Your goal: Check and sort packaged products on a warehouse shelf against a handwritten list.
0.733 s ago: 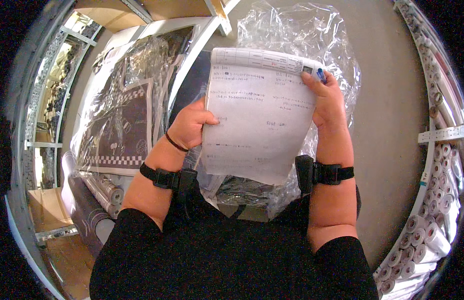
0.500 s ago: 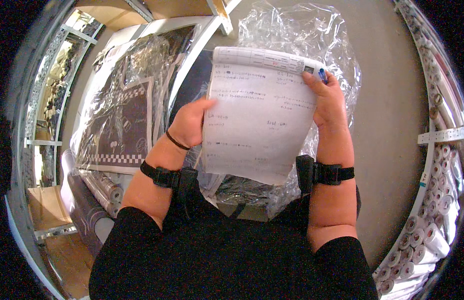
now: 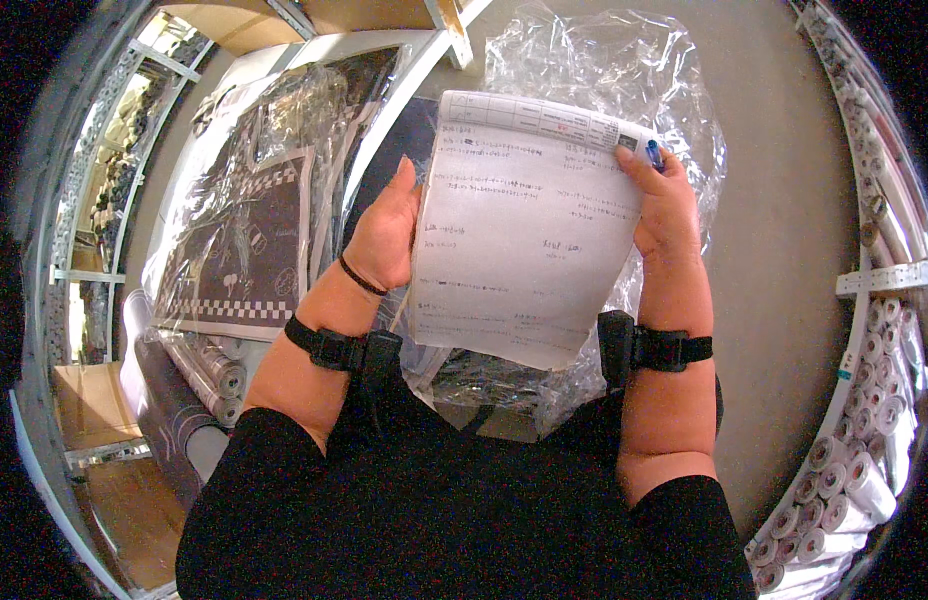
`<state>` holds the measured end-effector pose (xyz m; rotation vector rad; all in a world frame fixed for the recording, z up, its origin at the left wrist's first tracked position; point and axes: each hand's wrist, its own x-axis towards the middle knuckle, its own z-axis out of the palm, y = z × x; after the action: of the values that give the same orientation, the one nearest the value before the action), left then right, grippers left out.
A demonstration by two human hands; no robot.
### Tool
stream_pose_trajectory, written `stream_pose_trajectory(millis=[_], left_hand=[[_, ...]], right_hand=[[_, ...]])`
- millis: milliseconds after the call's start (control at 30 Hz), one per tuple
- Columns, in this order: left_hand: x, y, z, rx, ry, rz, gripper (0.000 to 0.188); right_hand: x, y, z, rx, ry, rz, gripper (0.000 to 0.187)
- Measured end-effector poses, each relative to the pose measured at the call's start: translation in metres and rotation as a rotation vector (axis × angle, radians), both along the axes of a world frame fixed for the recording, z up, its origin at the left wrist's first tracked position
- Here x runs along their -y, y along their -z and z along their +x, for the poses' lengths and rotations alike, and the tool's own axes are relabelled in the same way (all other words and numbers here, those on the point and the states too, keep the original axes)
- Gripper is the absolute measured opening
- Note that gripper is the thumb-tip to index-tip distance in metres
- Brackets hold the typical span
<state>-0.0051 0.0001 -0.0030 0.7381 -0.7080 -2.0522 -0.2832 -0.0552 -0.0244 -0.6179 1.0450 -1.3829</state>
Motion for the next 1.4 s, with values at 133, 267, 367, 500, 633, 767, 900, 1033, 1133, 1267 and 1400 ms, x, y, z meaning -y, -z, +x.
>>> stream_pose_trajectory(millis=[133, 267, 367, 500, 633, 767, 900, 1033, 1133, 1267, 1400], left_hand=[[-0.007, -0.007, 0.002, 0.074, 0.043, -0.032, 0.054], [-0.012, -0.017, 0.002, 0.025, 0.099, -0.007, 0.050], [-0.012, -0.017, 0.001, 0.060, 0.143, -0.032, 0.049], [-0.017, -0.017, -0.001, 0.106, 0.089, 0.032, 0.047], [-0.019, -0.020, 0.001, 0.110, 0.044, 0.063, 0.041], [-0.021, -0.022, -0.004, -0.038, 0.007, 0.077, 0.040], [-0.022, -0.002, 0.013, 0.335, -0.054, -0.274, 0.042], [-0.022, -0.030, 0.009, -0.131, -0.062, -0.055, 0.053], [-0.020, -0.031, 0.009, -0.131, -0.056, -0.074, 0.060], [-0.018, -0.030, 0.002, -0.158, -0.024, -0.077, 0.064], [-0.016, -0.034, 0.000, -0.170, -0.019, -0.082, 0.066]], right_hand=[[0.001, 0.004, -0.005, -0.010, -0.024, -0.028, 0.044], [0.000, 0.005, -0.001, -0.039, -0.007, 0.003, 0.055], [-0.002, -0.002, -0.002, -0.019, -0.036, -0.019, 0.059], [-0.004, -0.005, -0.004, -0.101, -0.052, -0.037, 0.056], [-0.011, -0.013, 0.003, -0.098, -0.002, -0.066, 0.048], [-0.011, -0.019, 0.007, 0.013, 0.135, -0.067, 0.039], [-0.013, -0.028, 0.001, 0.013, 0.291, -0.084, 0.040], [-0.016, -0.041, -0.017, -0.019, 0.472, -0.297, 0.040], [-0.032, -0.057, -0.012, 0.001, 0.334, -0.606, 0.036], [-0.055, -0.067, 0.025, -0.116, -0.228, -0.687, 0.018], [-0.058, -0.063, 0.040, -0.269, -0.272, -0.540, 0.018]])
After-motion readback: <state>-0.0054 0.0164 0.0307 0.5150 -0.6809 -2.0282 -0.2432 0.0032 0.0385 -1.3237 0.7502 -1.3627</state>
